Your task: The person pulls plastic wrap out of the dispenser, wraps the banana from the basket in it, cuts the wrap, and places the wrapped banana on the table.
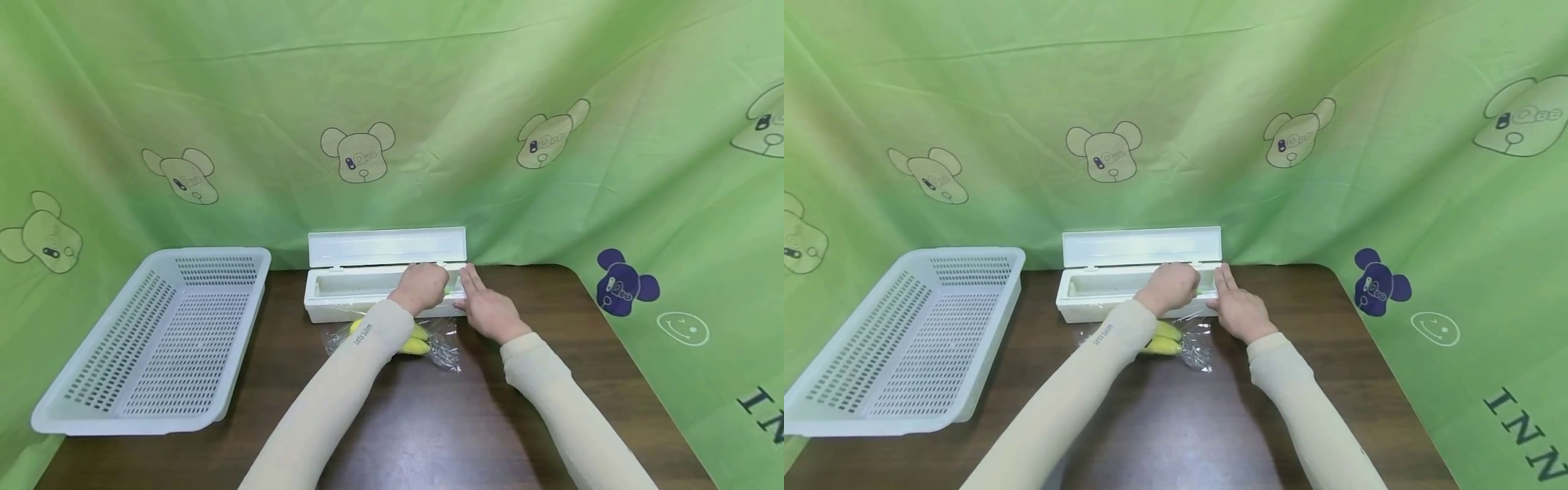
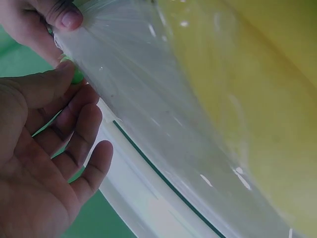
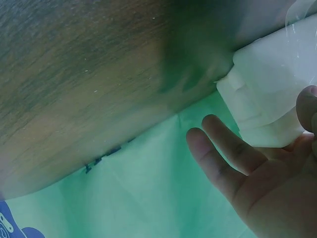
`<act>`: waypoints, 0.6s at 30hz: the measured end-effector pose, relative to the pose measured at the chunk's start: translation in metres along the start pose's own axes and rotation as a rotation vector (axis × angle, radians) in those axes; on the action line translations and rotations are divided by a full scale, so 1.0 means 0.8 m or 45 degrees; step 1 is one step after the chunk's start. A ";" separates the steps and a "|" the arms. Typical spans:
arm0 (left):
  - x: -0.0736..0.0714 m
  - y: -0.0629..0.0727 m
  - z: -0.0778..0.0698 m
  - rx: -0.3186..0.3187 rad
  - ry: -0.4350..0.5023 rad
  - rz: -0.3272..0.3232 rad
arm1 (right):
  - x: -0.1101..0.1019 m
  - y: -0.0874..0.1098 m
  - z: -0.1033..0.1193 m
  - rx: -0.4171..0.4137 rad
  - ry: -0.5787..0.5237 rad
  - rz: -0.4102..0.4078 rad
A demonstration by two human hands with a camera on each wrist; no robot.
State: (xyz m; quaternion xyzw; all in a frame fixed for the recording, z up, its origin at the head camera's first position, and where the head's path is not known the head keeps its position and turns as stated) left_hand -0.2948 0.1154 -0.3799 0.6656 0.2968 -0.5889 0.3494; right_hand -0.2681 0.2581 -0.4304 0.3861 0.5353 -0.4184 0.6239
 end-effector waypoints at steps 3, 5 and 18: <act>0.000 0.002 0.003 -0.003 -0.001 0.001 | 0.000 0.000 0.000 0.005 -0.008 0.006; 0.000 0.004 0.004 -0.002 -0.008 0.004 | 0.001 0.000 0.000 0.003 -0.009 0.004; -0.001 0.011 0.013 0.015 -0.021 0.006 | 0.001 0.000 0.001 0.011 -0.030 0.026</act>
Point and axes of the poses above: each hand's wrist, its own y-axis away from the middle knuckle, its own x-axis out of the palm, z = x × y, the point moved 4 cm from there along -y, towards the middle knuckle, and after that the axes turned 8 degrees about z, right-handed, at the moved point
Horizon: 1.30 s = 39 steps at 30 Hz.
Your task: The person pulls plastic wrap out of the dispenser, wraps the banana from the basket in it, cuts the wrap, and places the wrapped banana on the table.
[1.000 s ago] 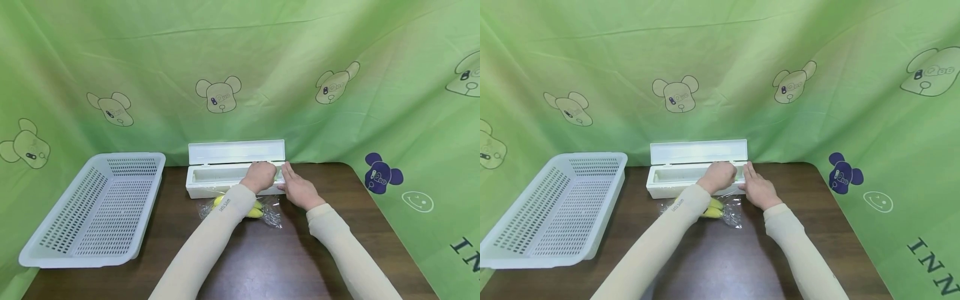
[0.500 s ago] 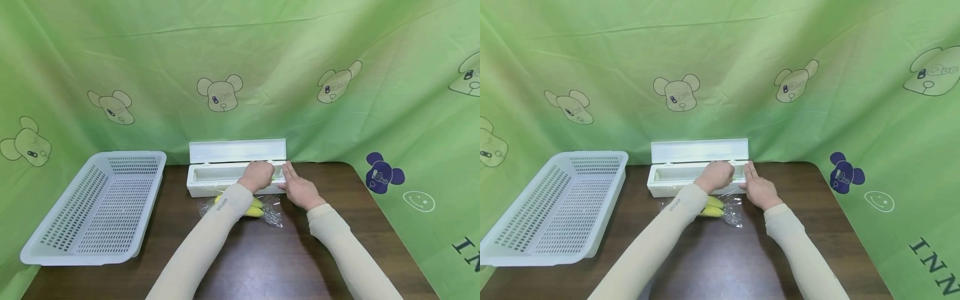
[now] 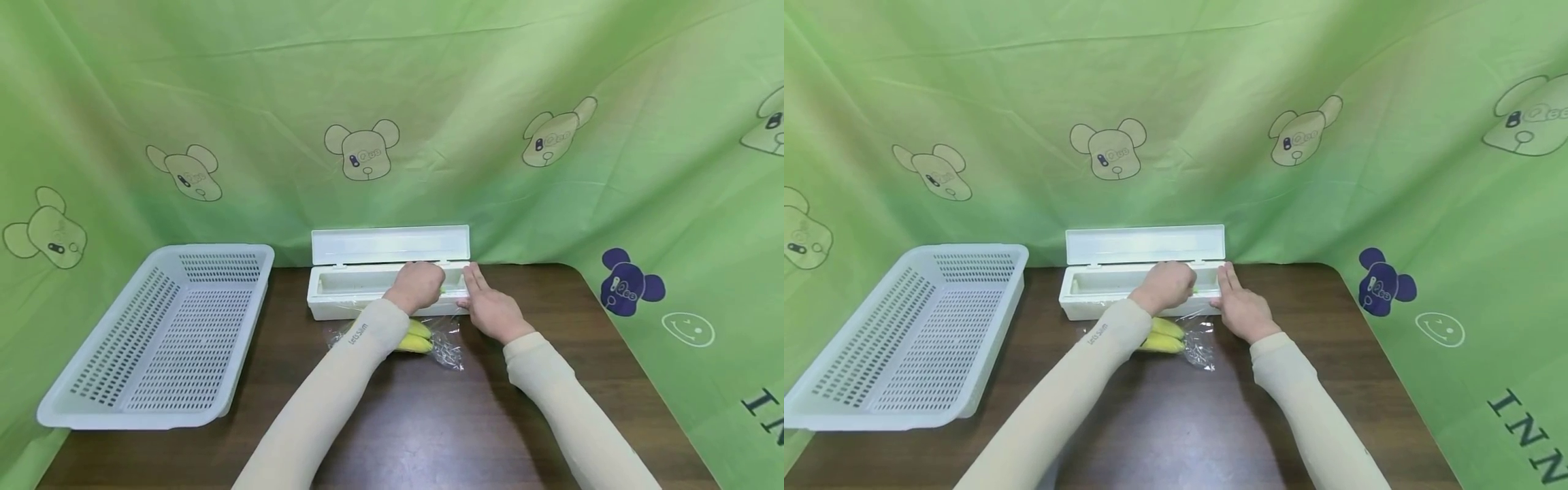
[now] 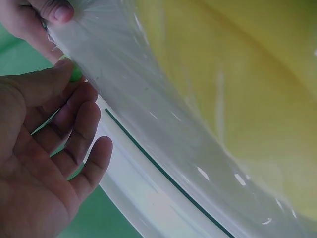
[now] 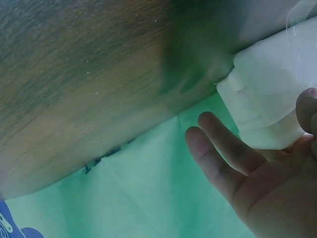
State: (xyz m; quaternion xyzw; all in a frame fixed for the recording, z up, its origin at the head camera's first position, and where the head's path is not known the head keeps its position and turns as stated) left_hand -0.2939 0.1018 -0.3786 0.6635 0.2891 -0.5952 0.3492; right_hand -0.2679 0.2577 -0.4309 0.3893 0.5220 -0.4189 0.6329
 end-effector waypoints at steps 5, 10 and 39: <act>0.002 0.002 0.005 -0.005 0.007 0.015 | 0.002 0.001 0.000 0.002 -0.007 0.011; 0.002 0.005 0.010 -0.002 -0.003 0.009 | 0.004 0.000 -0.002 0.003 -0.006 0.007; 0.005 0.032 0.035 0.039 -0.019 -0.061 | 0.009 -0.003 -0.004 0.001 -0.046 0.018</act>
Point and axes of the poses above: each hand's wrist, its own y-axis away from the middle knuckle, its own x-axis out of the palm, z = x × y, the point moved 4 cm from there along -y, towards the middle knuckle, and after that the axes turned 8 degrees about z, right-handed, at the moved point
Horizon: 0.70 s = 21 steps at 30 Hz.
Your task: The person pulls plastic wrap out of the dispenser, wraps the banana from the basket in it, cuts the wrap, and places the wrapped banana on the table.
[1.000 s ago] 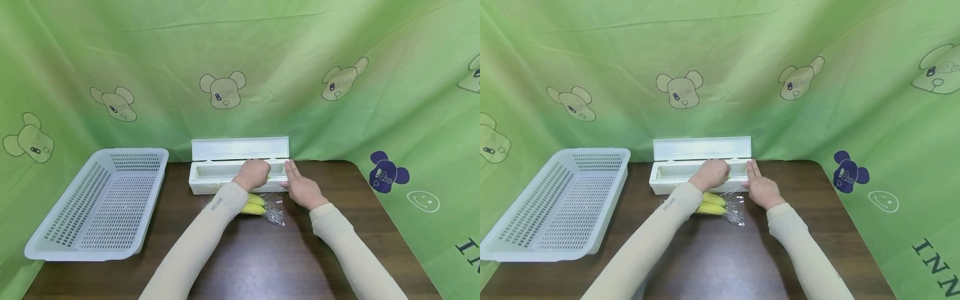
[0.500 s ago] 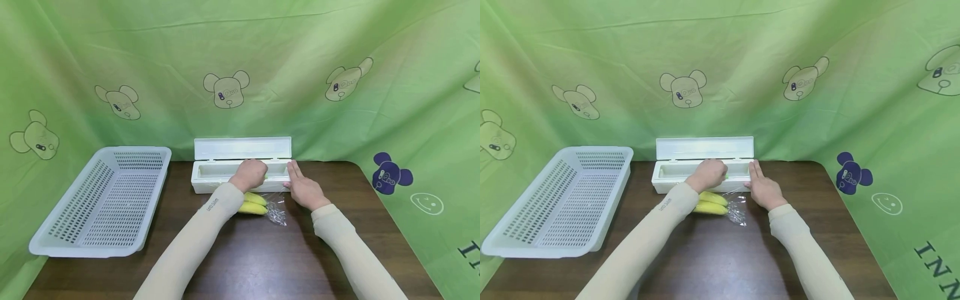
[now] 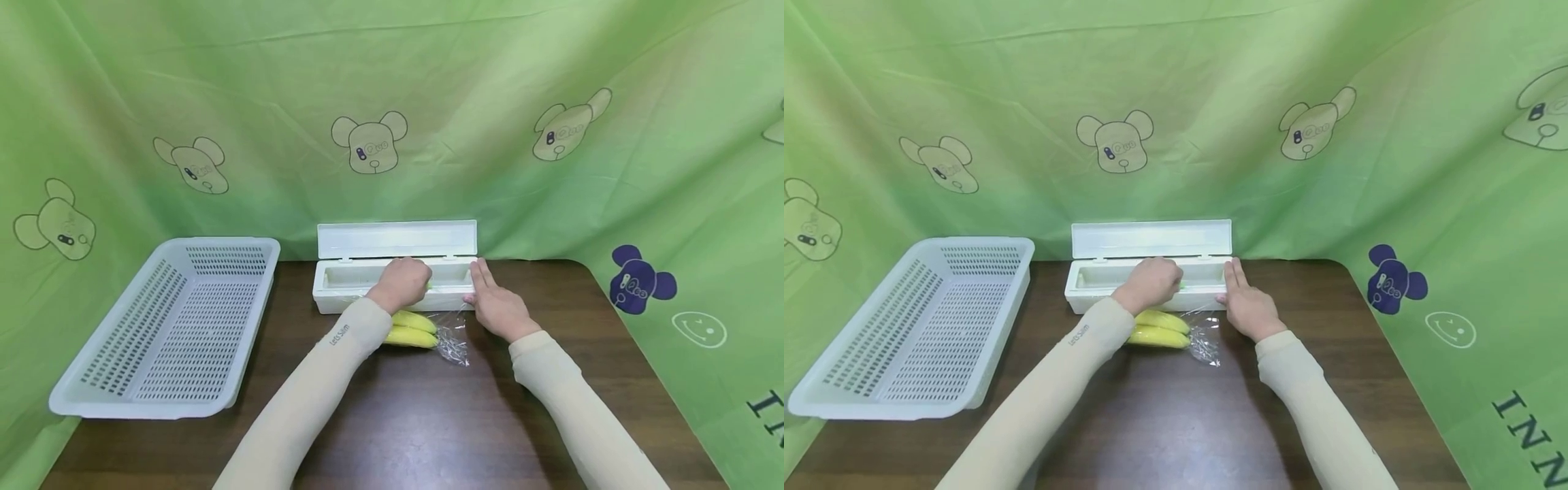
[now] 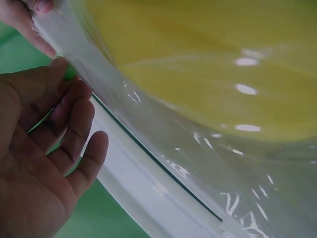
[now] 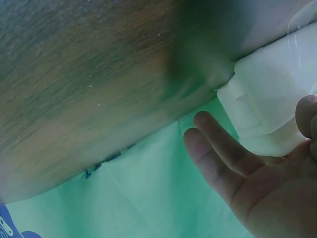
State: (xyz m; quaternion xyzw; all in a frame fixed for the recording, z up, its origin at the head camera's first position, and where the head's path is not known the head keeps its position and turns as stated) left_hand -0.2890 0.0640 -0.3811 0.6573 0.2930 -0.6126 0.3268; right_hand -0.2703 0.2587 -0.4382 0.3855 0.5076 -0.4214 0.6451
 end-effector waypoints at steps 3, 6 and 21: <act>0.000 0.001 0.004 0.004 -0.006 -0.014 | -0.001 0.000 -0.001 0.005 0.006 0.005; 0.001 0.003 0.007 0.010 -0.001 -0.014 | -0.001 0.001 -0.001 0.010 0.009 0.012; 0.003 0.019 0.030 0.004 -0.009 0.014 | 0.001 0.000 0.000 0.002 0.004 0.005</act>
Point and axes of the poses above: each hand's wrist, its own y-axis away from the middle knuckle, its own x-axis out of the palm, z = x × y, the point moved 4 cm from there along -y, towards the middle knuckle, and after that the axes turned 8 degrees about z, right-handed, at the moved point
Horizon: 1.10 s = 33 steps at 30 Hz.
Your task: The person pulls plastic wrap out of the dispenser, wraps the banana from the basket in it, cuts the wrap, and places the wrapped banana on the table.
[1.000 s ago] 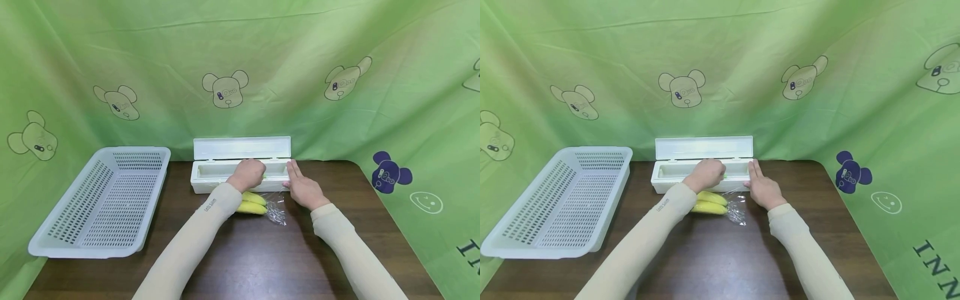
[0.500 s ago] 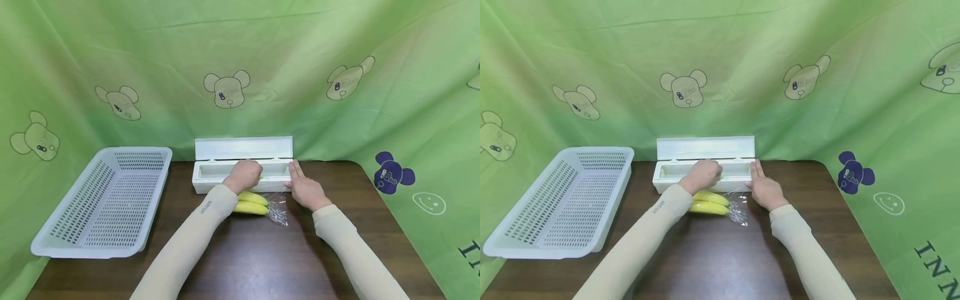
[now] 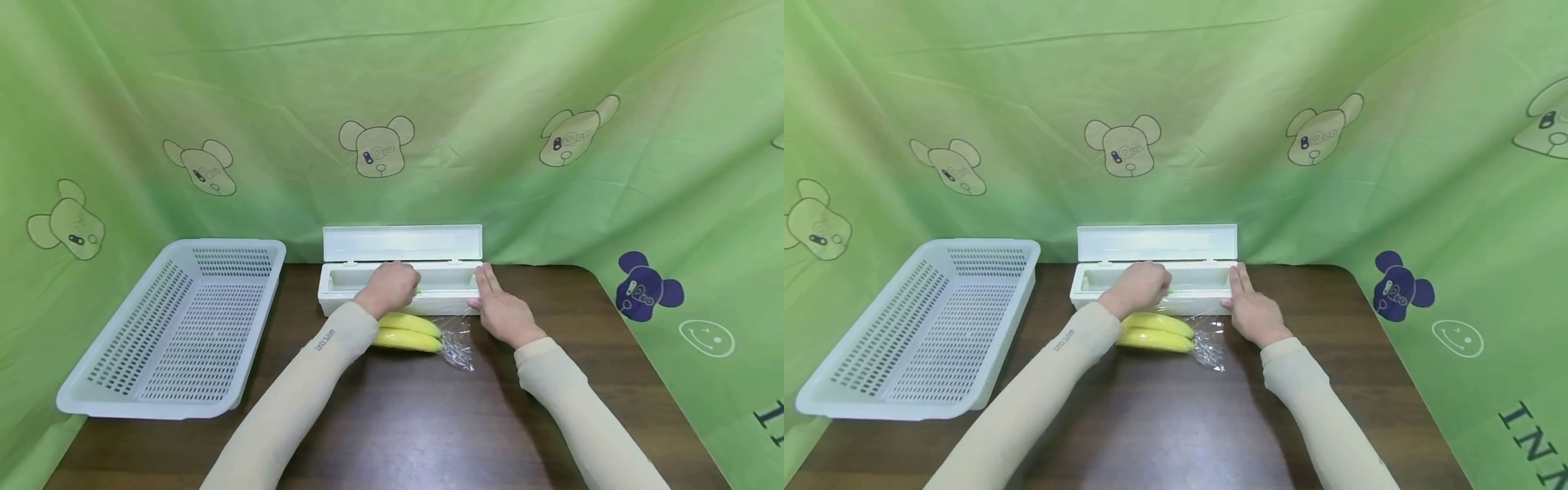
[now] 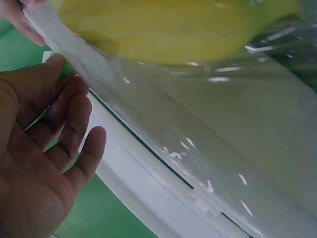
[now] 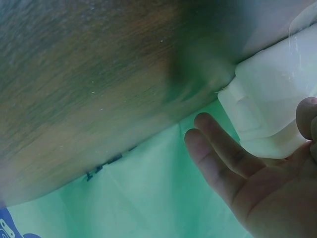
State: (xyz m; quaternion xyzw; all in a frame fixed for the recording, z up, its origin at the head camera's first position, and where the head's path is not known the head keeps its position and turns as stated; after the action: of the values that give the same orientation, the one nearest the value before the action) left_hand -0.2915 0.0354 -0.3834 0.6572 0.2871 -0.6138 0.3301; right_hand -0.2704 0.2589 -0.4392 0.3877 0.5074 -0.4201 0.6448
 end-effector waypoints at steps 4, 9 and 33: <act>0.001 0.004 0.004 0.002 0.003 -0.009 | 0.002 -0.001 0.000 0.006 -0.008 0.013; 0.002 0.007 0.008 0.001 0.002 -0.014 | 0.003 -0.001 0.000 0.003 -0.002 0.012; 0.003 0.033 0.038 -0.048 0.079 -0.001 | 0.000 -0.001 0.001 -0.006 -0.002 -0.001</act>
State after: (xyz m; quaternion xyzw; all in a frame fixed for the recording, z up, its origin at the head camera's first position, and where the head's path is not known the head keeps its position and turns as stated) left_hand -0.2895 -0.0048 -0.3848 0.6695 0.3091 -0.5877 0.3330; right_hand -0.2712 0.2579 -0.4394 0.3855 0.5080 -0.4194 0.6461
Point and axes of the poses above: each hand's wrist, its own y-axis away from the middle knuckle, its own x-axis out of the palm, z = x × y, the point moved 4 cm from there along -y, towards the middle knuckle, and after that the axes turned 8 degrees about z, right-handed, at the moved point
